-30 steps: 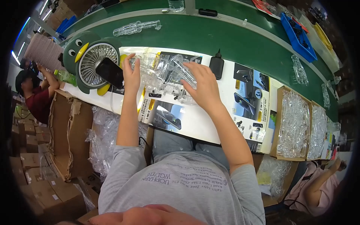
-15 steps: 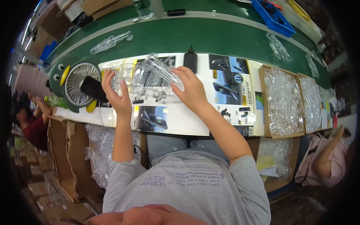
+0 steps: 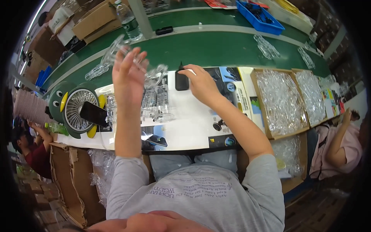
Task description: Assembling clear plastic components by applying sealant from a bottle and joining the parts at a factory workstation.
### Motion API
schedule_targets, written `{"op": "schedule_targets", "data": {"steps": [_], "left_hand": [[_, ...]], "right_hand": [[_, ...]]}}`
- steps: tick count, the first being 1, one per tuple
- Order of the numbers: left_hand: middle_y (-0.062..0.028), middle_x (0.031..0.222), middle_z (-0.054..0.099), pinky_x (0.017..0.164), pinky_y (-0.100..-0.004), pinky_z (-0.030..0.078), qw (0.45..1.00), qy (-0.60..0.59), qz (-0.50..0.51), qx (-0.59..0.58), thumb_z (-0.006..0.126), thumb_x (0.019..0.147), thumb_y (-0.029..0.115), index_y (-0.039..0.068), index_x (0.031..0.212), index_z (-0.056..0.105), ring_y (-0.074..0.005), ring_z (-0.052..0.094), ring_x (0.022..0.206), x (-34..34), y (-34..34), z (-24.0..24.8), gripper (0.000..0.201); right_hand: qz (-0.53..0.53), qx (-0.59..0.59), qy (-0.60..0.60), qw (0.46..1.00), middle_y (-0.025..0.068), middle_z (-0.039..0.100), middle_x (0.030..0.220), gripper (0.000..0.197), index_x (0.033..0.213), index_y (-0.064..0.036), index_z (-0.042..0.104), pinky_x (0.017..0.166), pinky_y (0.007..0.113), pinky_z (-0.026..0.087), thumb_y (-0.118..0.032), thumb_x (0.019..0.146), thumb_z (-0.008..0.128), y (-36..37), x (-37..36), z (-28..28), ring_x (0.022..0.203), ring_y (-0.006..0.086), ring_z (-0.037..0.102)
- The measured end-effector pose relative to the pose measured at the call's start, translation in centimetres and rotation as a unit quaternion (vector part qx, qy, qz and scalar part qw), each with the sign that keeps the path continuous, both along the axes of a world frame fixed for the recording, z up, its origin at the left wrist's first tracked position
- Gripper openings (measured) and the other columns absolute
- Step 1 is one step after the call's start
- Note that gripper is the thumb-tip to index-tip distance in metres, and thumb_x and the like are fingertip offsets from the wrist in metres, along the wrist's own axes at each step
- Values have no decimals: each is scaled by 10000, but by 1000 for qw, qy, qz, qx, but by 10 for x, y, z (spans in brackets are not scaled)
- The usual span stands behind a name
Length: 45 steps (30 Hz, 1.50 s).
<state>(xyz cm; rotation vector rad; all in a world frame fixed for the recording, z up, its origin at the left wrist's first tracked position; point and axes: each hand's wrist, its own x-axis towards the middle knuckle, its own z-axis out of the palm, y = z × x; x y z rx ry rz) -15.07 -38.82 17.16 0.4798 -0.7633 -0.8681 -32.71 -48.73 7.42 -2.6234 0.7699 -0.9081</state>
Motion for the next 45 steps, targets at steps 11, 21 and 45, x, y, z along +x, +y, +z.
{"op": "schedule_targets", "data": {"steps": [11,21,45], "left_hand": [[-124,1012,594,844,-364,475,989,66,-93,-96,697,764,44,46,1158,441,-245,615,927,11,-7,11,469],[-107,972,611,841,-323,494,996,-50,17,-77,706,738,5,53,1152,453,-225,628,908,36,-20,6,487],[-63,943,634,799,-267,468,873,-482,47,64,782,663,97,14,1028,580,-147,597,883,-22,-38,0,425]], "right_hand": [[182,-79,219,955,69,528,1221,357,1122,-248,578,1029,439,313,-114,793,544,-66,40,-26,1227,266,434],[-5,-122,-38,992,107,583,1129,587,1086,-73,520,921,399,417,-198,586,801,-54,25,31,1088,291,541],[59,390,-767,507,45,599,864,197,934,-99,541,731,348,492,-207,839,676,-42,-46,90,805,169,587]]}}
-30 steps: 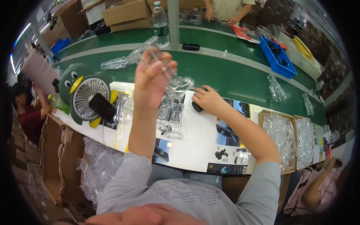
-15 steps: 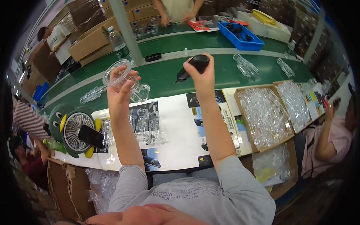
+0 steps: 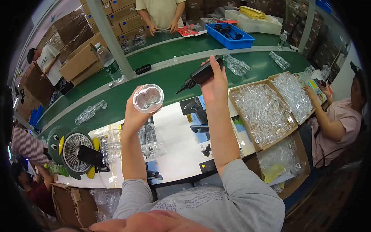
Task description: Assembling clear plastic components by applying sealant from a bottle and joining the parts at a factory workstation.
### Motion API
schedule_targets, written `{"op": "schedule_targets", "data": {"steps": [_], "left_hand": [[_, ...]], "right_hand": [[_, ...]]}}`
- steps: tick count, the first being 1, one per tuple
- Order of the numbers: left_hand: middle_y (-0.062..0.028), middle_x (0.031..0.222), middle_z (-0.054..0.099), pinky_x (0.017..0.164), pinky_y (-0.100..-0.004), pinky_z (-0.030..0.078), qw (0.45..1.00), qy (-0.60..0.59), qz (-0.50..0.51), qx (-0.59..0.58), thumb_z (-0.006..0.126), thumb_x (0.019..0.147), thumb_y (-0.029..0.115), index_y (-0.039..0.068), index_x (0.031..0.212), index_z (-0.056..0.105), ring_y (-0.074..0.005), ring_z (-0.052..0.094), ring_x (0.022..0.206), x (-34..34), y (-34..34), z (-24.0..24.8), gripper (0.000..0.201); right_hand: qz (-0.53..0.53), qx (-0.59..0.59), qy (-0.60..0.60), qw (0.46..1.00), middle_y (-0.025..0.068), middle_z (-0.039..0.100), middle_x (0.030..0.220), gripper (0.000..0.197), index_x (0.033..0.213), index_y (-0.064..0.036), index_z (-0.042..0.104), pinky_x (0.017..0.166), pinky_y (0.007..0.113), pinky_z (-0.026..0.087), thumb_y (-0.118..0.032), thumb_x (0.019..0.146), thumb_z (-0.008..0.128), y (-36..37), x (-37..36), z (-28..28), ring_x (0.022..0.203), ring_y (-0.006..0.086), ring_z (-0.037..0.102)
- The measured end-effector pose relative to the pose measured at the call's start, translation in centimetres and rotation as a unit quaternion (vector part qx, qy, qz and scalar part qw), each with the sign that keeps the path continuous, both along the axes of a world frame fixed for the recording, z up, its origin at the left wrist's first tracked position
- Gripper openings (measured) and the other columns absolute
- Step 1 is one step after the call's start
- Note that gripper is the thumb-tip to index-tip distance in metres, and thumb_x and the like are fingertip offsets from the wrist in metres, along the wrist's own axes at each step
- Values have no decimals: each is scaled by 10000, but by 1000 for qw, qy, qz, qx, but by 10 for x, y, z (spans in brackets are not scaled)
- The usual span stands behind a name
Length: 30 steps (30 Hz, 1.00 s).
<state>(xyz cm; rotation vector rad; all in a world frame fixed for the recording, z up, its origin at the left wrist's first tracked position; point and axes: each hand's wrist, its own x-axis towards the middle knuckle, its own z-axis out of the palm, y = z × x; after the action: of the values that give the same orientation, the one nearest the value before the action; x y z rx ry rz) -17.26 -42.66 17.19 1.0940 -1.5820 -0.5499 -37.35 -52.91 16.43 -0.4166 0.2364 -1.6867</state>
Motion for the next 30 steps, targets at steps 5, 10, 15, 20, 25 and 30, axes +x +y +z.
{"op": "schedule_targets", "data": {"steps": [5,10,15,20,25,30], "left_hand": [[-63,977,628,837,-280,453,1000,-18,-5,1,771,659,75,20,1027,574,-161,590,924,1,-11,-12,421],[-48,958,629,821,-262,456,999,-13,-26,27,755,666,47,23,1063,580,-140,585,900,-8,-16,-16,434],[-60,961,642,825,-290,468,998,-11,-23,54,742,682,66,20,1075,590,-166,602,920,-14,-16,-21,424],[-85,980,638,811,-293,475,999,-43,-6,12,754,680,79,16,1058,597,-197,611,919,-25,-17,-27,414],[-97,976,632,817,-300,475,999,-46,4,-20,750,672,59,11,1030,605,-213,614,906,-28,-16,-27,389],[-98,981,632,832,-301,470,999,-35,10,-26,740,672,42,9,1024,606,-217,611,916,-33,-12,-24,378]], "right_hand": [[30,56,-75,995,39,545,799,276,895,-112,514,696,314,465,-361,858,628,9,-5,10,740,164,541],[98,-24,-132,986,20,426,699,345,862,-97,483,627,286,388,-441,889,478,24,-4,14,630,134,408],[137,-111,-149,973,12,386,667,332,826,-86,463,614,270,350,-410,896,449,40,-2,15,599,133,370],[69,-210,-106,969,22,392,645,315,799,-80,453,597,279,339,-380,897,441,41,-3,12,584,138,366],[54,-221,-101,969,27,398,645,305,796,-78,449,597,280,340,-366,896,432,41,-6,13,585,144,370],[71,-175,-118,975,33,415,618,354,770,-91,441,556,294,348,-410,901,362,42,-3,15,550,152,383]]}}
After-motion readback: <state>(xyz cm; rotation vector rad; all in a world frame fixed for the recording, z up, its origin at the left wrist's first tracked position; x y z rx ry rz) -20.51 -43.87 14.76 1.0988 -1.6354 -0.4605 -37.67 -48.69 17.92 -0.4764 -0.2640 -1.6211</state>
